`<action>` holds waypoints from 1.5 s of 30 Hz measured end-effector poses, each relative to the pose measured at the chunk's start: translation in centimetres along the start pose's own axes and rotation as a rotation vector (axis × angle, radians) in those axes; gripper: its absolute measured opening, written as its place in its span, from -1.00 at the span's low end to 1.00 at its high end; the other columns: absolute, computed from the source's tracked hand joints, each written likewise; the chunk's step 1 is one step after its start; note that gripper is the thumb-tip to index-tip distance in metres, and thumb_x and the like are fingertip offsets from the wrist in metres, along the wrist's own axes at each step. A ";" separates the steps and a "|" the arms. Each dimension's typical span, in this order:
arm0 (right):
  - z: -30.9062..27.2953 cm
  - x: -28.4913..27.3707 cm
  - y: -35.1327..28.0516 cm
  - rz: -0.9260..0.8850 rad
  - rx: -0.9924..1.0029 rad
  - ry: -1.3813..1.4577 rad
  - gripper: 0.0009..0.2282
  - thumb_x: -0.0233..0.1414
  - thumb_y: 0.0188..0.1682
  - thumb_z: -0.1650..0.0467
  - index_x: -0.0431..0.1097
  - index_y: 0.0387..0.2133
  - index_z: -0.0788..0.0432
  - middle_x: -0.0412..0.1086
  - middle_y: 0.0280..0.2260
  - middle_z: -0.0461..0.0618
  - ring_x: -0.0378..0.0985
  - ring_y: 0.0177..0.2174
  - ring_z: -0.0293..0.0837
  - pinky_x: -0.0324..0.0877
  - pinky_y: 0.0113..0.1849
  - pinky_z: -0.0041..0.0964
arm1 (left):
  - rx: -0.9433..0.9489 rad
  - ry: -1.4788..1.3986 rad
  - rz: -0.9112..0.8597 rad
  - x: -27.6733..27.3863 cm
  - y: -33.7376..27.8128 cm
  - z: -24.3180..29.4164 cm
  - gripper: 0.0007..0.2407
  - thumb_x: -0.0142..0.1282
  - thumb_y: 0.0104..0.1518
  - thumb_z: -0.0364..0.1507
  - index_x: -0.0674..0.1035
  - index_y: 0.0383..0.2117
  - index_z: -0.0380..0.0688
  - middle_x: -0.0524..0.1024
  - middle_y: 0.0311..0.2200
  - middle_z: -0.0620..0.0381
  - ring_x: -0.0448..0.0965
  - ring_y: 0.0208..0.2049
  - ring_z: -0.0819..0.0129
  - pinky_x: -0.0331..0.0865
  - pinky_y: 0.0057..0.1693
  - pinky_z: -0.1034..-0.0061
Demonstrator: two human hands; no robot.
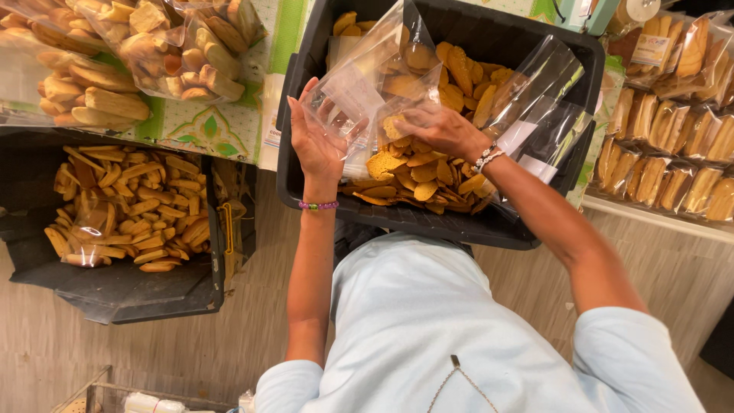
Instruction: The person packs cookies from a black bin into clear plastic bags. They use their hands to pick up the cookies and place them into the bags, then seal the bags. The person repeats this process multiple times.
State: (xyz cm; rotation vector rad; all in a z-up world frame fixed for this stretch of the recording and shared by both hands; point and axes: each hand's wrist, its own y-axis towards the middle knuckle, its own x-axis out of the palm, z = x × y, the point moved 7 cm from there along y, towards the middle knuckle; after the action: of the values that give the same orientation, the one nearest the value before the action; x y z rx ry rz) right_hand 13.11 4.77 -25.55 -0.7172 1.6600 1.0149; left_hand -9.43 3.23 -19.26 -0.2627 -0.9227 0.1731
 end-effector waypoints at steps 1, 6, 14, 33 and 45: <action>-0.3 0.6 -0.5 0.001 -0.064 -0.077 -0.72 0.04 0.11 0.51 0.40 0.10 0.20 0.47 0.02 0.18 0.57 -0.03 -0.02 0.56 0.00 -0.24 | -0.006 0.002 0.002 0.1 -0.2 -0.1 -0.44 -0.18 0.24 0.08 0.26 0.26 0.05 0.29 0.12 -0.07 0.37 0.22 -0.08 0.45 0.18 -0.21; 1.5 1.4 -1.2 -0.089 0.011 0.112 -0.71 -0.04 0.10 0.57 0.34 0.10 0.34 0.51 -0.02 0.24 0.58 -0.15 -0.02 0.59 -0.19 -0.30 | -0.022 -0.013 -0.002 0.4 -0.3 -0.2 -0.45 -0.17 0.24 0.07 0.26 0.26 0.06 0.29 0.14 -0.07 0.36 0.23 -0.12 0.42 0.19 -0.24; 0.9 -1.9 -3.7 -0.370 0.112 0.005 -0.50 0.02 -0.11 0.56 0.29 0.16 0.03 0.43 -0.14 0.14 0.50 -0.18 -0.03 0.57 -0.28 -0.35 | -0.015 -0.034 0.019 -0.3 -0.8 -0.2 -0.44 -0.16 0.23 0.08 0.26 0.26 0.06 0.28 0.14 -0.08 0.35 0.20 -0.15 0.39 0.18 -0.26; -2.1 -2.8 -5.2 -0.337 0.062 0.233 -0.44 0.17 -0.23 0.47 0.30 0.14 0.18 0.41 -0.01 0.12 0.47 -0.12 0.05 0.52 -0.14 -0.20 | 0.006 0.034 0.031 0.0 -1.3 -0.3 -0.42 -0.17 0.23 0.07 0.24 0.27 0.02 0.27 0.15 -0.15 0.35 0.21 -0.19 0.41 0.17 -0.25; -1.9 -3.1 -3.5 -0.308 0.163 0.247 -0.62 0.14 -0.15 0.47 0.32 -0.01 0.17 0.44 -0.03 0.05 0.44 0.00 0.01 0.45 -0.07 -0.14 | -0.013 0.046 0.027 0.3 -0.7 -0.6 -0.42 -0.18 0.22 0.07 0.24 0.27 0.03 0.26 0.15 -0.17 0.33 0.23 -0.22 0.40 0.19 -0.33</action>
State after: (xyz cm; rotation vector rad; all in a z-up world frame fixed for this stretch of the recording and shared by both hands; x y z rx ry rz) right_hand 16.15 1.38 -23.39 -0.9832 1.7513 0.5843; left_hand -8.78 2.54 -19.18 -0.2899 -0.8750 0.1851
